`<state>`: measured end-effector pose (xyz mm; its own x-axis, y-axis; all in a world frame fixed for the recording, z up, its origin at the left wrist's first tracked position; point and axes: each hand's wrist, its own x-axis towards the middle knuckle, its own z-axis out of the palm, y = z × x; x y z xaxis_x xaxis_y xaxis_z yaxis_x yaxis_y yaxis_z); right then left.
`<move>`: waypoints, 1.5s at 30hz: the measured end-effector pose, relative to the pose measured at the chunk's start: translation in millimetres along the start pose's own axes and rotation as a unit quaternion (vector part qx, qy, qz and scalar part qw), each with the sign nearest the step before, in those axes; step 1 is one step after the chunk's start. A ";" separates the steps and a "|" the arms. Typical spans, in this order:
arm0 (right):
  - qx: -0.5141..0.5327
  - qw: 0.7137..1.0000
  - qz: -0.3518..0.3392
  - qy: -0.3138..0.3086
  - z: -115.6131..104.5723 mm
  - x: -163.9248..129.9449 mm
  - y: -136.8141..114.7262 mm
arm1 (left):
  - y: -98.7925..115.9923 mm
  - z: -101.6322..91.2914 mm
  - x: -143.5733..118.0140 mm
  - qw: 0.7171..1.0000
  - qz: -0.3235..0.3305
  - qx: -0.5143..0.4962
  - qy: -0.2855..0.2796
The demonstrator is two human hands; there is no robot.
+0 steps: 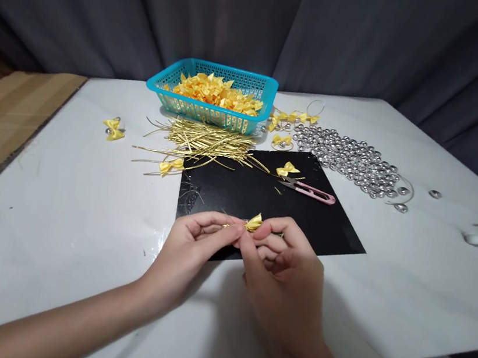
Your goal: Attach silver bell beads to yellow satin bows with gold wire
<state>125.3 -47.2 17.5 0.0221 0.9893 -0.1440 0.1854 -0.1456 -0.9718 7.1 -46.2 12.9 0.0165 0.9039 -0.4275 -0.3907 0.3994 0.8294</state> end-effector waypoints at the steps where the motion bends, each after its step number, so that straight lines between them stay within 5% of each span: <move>1: 0.000 1.000 0.006 0.000 -0.1 0.0 -1.4 | 0.3 0.3 0.5 1.000 0.000 0.005 0.003; 7: -0.008 0.999 0.032 0.035 1.8 -0.6 -5.1 | 0.5 1.7 0.0 0.999 0.010 0.021 0.023; 14: -0.190 0.972 -0.127 0.054 -0.1 -0.4 4.5 | -0.4 2.5 -2.6 0.998 0.004 0.009 0.056; 25: -0.316 0.920 -0.220 0.073 1.0 -1.7 7.6 | -0.9 3.7 -3.1 0.999 -0.003 -0.003 0.038; 34: -0.306 0.923 -0.234 -0.002 -1.6 -2.6 8.8 | -0.4 5.1 -2.0 0.997 0.007 0.030 0.076; 45: -0.292 0.936 -0.197 -0.006 -2.3 -0.1 9.5 | -2.1 5.1 -3.0 0.996 0.017 0.052 0.066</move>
<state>129.4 -48.7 8.7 -0.1709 0.9650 0.1989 0.6830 0.2615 -0.6820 12.6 -49.0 14.2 -0.1179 0.8917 -0.4370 -0.2921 0.3895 0.8735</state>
